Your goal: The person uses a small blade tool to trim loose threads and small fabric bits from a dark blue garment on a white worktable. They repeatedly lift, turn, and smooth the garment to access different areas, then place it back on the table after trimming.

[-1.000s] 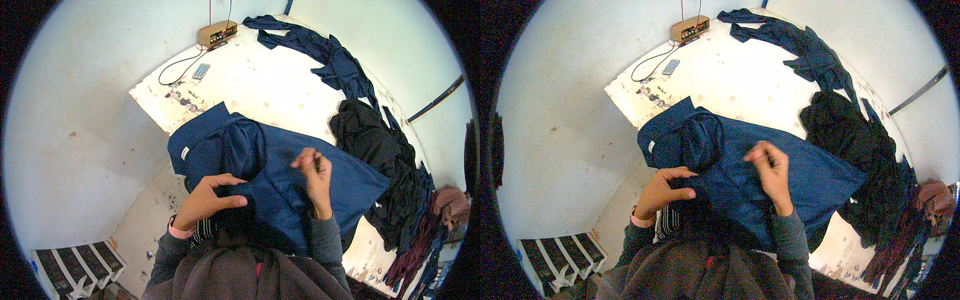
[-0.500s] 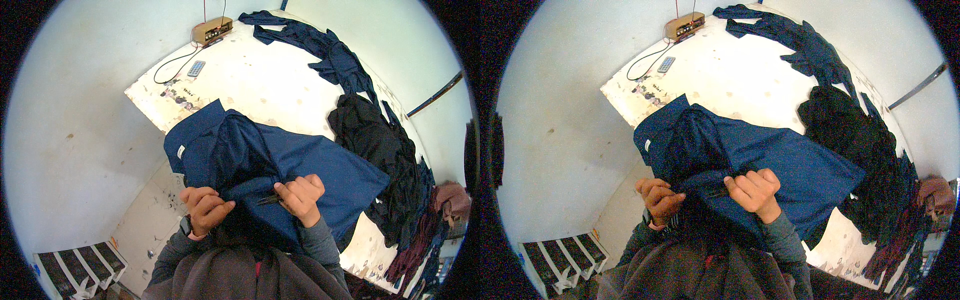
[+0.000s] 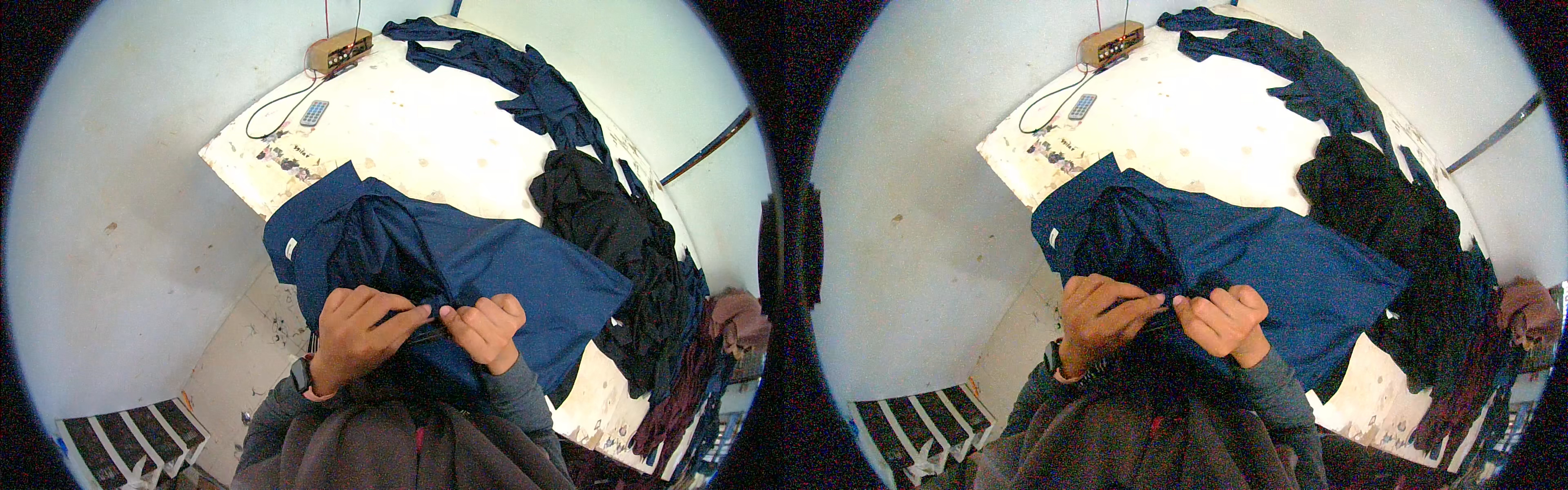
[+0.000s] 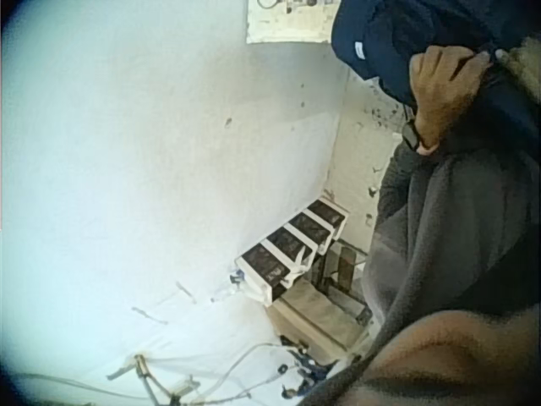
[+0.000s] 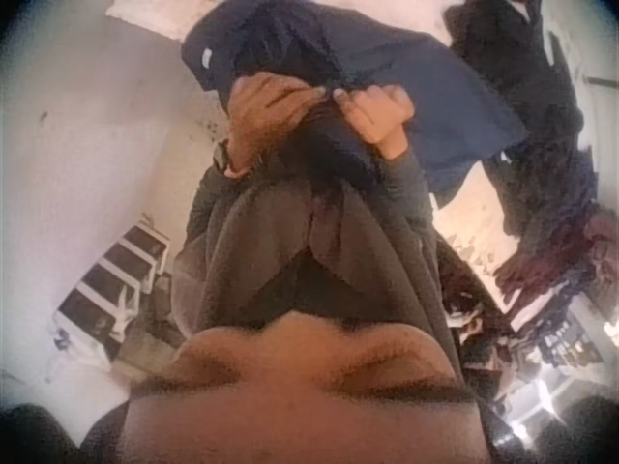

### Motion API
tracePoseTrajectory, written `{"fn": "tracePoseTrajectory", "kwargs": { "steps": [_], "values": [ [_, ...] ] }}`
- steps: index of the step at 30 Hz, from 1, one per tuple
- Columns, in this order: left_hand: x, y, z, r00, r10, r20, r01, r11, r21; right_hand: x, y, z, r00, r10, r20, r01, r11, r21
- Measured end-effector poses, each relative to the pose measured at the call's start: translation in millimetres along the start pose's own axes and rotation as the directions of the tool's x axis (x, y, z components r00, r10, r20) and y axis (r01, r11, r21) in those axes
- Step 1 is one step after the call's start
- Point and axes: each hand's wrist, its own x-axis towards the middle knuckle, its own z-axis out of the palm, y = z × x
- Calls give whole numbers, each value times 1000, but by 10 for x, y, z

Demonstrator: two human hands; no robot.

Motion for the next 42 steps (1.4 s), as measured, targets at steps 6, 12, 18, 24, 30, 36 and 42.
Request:
{"fn": "tracePoseTrajectory", "kwargs": {
  "steps": [6, 12, 18, 24, 30, 36, 42],
  "values": [
    [-67, -14, -144, 796, -525, 300, 567, 475, -673, -90, -4, -73, 999, 6, 47, -5, 1000, -25],
    [-442, -741, -534, 685, -705, -185, 676, 709, -201, -128, -4, -121, 999, 22, 36, -21, 1000, -12],
    [-602, -680, -407, 784, -615, 87, 590, 780, 208, -181, 42, -250, 954, 145, 261, -124, 987, -98],
    [-363, -519, 193, 848, -527, 52, 501, 831, 242, 169, 738, -900, 709, 230, -667, -490, 840, -231],
    [-142, -808, -16, 774, -501, 387, 602, 773, -203, 117, 1888, -2906, 690, 304, -657, -607, 737, -297],
    [535, -1142, -714, 844, -191, 502, 535, 219, -816, 677, 2862, -2371, 732, 577, -362, -676, 678, -287],
    [997, -1610, -39, 854, -375, 361, 407, 913, -14, 109, 3292, -1548, 550, 773, -317, -768, 319, -555]
  ]
}}
